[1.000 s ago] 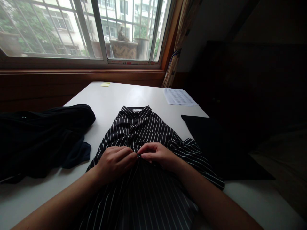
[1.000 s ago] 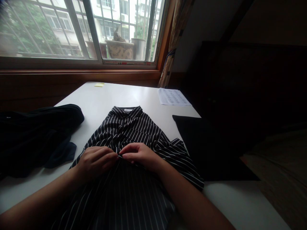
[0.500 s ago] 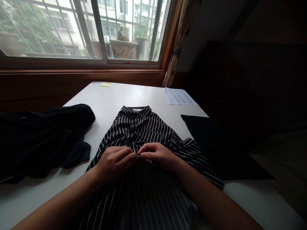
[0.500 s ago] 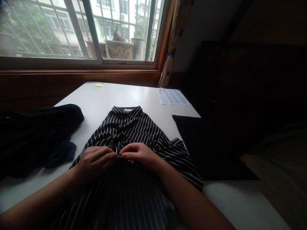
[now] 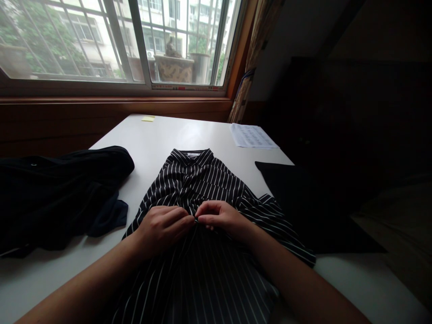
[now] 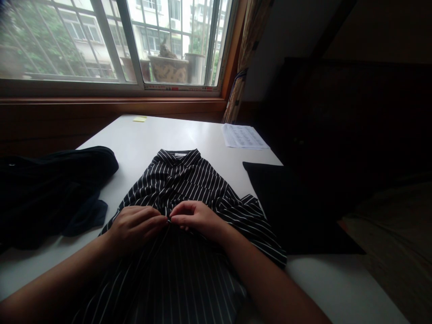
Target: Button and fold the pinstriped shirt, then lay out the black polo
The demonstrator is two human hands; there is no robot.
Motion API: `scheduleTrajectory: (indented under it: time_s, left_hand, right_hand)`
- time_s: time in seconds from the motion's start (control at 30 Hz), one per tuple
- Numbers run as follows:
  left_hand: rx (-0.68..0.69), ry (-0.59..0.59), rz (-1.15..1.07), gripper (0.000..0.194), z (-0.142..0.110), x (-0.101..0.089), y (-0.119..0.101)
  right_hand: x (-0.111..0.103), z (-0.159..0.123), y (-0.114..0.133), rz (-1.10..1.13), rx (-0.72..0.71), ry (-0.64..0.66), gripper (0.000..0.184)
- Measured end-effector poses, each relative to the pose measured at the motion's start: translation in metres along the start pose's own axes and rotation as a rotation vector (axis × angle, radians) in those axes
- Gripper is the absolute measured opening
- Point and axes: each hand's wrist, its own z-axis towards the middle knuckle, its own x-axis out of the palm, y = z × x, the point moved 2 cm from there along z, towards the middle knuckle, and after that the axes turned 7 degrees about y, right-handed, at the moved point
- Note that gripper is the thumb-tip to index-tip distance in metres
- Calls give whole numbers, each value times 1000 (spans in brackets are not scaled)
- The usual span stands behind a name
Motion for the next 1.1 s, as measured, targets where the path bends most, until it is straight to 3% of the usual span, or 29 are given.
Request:
scheduleTrajectory:
  time_s: [0.5, 0.77, 1.1]
  left_hand:
    - [-2, 19, 9, 7, 1, -6, 0]
    - [-22, -49, -35, 11, -2, -6, 1]
    - [-31, 7, -5, 13, 1, -2, 4]
  right_hand:
    - [-2, 1, -3, 43, 1, -17, 23]
    - [-2, 0, -2, 33, 4, -27, 25]
    - [-1, 1, -4, 35, 9, -24, 29]
